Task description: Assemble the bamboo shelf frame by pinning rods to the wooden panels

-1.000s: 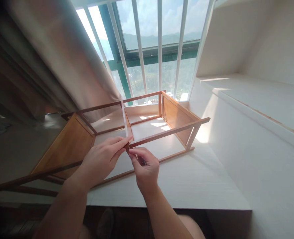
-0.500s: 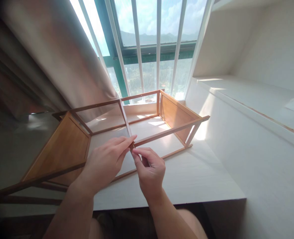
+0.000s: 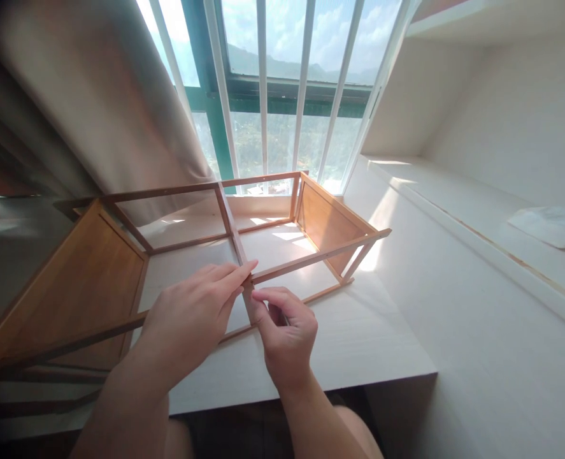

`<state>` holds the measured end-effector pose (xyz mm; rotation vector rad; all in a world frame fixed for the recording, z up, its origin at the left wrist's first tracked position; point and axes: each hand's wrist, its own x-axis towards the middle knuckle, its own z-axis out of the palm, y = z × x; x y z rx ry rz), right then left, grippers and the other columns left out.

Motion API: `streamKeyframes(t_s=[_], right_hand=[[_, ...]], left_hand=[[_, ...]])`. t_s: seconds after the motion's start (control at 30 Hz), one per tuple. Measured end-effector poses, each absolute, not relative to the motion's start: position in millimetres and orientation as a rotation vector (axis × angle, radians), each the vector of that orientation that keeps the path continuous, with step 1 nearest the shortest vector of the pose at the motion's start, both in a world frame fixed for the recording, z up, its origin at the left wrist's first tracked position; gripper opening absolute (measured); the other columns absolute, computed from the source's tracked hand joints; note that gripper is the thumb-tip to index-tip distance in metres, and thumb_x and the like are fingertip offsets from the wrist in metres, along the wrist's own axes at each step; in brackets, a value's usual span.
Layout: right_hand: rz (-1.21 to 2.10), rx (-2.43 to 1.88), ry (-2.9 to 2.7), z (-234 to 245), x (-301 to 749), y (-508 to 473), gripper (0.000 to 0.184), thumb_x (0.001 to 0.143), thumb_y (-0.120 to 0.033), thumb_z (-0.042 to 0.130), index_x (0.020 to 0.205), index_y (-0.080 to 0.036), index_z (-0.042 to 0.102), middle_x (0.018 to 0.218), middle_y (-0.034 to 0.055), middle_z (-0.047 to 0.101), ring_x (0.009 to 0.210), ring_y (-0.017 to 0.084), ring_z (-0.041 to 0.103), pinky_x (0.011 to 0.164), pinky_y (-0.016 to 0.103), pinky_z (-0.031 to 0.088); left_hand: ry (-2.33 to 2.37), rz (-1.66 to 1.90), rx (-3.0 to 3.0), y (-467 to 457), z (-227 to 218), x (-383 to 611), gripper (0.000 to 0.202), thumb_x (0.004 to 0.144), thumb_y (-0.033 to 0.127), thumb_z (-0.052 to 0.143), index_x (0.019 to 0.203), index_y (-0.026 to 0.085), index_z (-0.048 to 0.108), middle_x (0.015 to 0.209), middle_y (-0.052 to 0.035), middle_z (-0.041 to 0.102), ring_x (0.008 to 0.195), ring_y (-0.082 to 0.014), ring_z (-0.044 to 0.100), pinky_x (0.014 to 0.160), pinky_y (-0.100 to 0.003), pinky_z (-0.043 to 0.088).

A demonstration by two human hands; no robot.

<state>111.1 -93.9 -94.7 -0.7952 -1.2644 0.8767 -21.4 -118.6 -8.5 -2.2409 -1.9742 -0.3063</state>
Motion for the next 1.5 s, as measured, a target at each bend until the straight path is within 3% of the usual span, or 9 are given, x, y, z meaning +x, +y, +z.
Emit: streamKeyframes(t_s=[0.5,0.77,0.97,1.27,1.5], right_hand=[[0.973,-0.816,-1.198,-90,106,-82,0.012,0.082,-0.016,0.074,0.09,-0.025,0.078,0.085,0.0009,0.075,0.075,0.014,0.066,0.062,0.025,0.051],[0.795,-0.95,-1.327,-93,111,-82,0.005,0.082,-0.021,0.075,0.081,-0.019,0.071,0.069,-0.0017,0.062,0.057,0.01,0.049,0.049,0.023,0.039],[0.553,-0.943,-1.586,-89,113,-83,0.002,0.086,-0.018,0.067,0.086,-0.019,0.065,0.069,-0.0016,0.06,0.056,0.011,0.047,0.052,0.025,0.041],[0.465,-0.966,-1.684,-80,109,-81,0.011,0.09,-0.02,0.06,0.079,-0.019,0.061,0.066,-0.0021,0.056,0.059,0.012,0.048,0.058,0.026,0.04],[0.637,-1.047,-1.651,-80,105,-80,0.037,0.097,-0.028,0.047,0.062,-0.018,0.052,0.053,-0.0038,0.045,0.051,0.011,0.042,0.052,0.026,0.031]], left_hand=[[-1.94,-0.299,-2.251,-117,-11,-23,0.045,0.097,0.022,0.049,0.14,0.033,0.048,0.112,0.0057,0.07,0.101,-0.0182,0.063,0.065,-0.033,0.047],[-1.953,-0.318,-2.25,-117,-12,-22,0.048,0.095,0.02,0.051,0.141,0.032,0.048,0.112,0.0042,0.071,0.101,-0.0184,0.063,0.065,-0.032,0.047],[-1.95,-0.312,-2.251,-118,-10,-22,0.046,0.095,0.019,0.049,0.14,0.031,0.05,0.113,0.0016,0.071,0.101,-0.0194,0.064,0.066,-0.031,0.048],[-1.934,-0.293,-2.247,-118,-11,-22,0.05,0.095,0.018,0.047,0.144,0.029,0.047,0.116,0.0015,0.07,0.101,-0.0194,0.063,0.068,-0.033,0.05],[-1.933,-0.292,-2.247,-117,-12,-22,0.055,0.093,0.015,0.05,0.146,0.028,0.045,0.116,0.0022,0.07,0.101,-0.0188,0.063,0.068,-0.034,0.05]])
